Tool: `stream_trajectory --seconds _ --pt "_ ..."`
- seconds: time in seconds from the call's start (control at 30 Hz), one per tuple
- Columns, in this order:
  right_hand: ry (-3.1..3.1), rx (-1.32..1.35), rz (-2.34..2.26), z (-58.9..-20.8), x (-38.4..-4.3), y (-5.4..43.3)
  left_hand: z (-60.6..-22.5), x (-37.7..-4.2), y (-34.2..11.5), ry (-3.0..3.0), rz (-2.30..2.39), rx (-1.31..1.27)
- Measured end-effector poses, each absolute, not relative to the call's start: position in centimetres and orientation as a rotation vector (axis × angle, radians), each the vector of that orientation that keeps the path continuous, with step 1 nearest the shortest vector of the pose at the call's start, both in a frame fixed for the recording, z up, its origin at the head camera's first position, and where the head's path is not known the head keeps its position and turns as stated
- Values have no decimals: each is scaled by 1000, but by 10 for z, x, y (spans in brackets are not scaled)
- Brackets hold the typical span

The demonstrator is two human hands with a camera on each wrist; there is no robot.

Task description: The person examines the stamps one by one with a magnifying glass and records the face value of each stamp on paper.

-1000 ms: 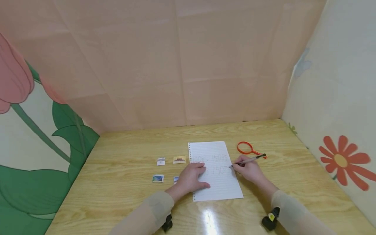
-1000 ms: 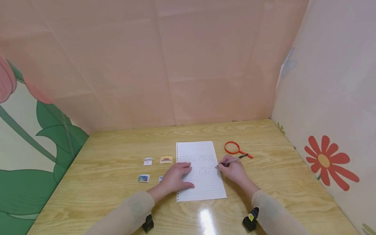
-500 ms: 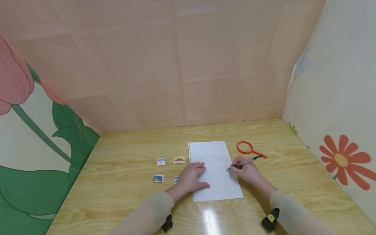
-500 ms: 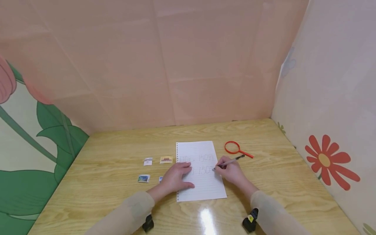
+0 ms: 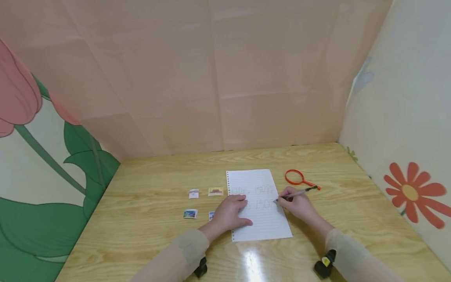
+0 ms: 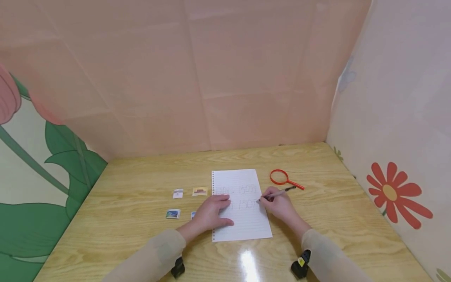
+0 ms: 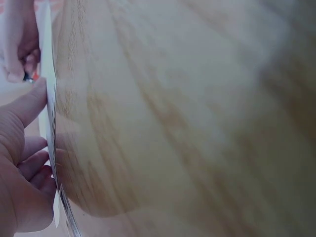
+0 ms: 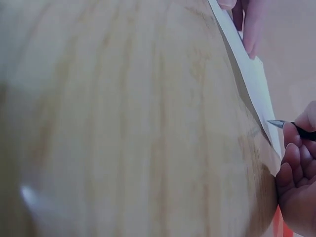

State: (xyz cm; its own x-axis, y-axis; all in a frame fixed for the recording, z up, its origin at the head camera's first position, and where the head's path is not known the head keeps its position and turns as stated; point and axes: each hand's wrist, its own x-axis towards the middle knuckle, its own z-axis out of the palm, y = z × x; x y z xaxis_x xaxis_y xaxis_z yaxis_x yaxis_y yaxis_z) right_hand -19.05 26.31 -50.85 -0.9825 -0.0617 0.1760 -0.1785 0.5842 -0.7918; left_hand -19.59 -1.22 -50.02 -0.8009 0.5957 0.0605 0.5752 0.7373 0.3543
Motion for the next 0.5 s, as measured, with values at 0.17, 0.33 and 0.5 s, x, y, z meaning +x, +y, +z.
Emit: stream_trajectory --seconds 0.17,0.33,0.5 --pt "-2675 271 1356 -508 -186 263 -500 -196 -12 2873 565 974" --pt "-2681 325 1376 -507 -180 265 -501 -197 -13 2878 558 983" --pt "-2700 236 1313 -505 -176 270 -501 -196 -13 2876 556 987"
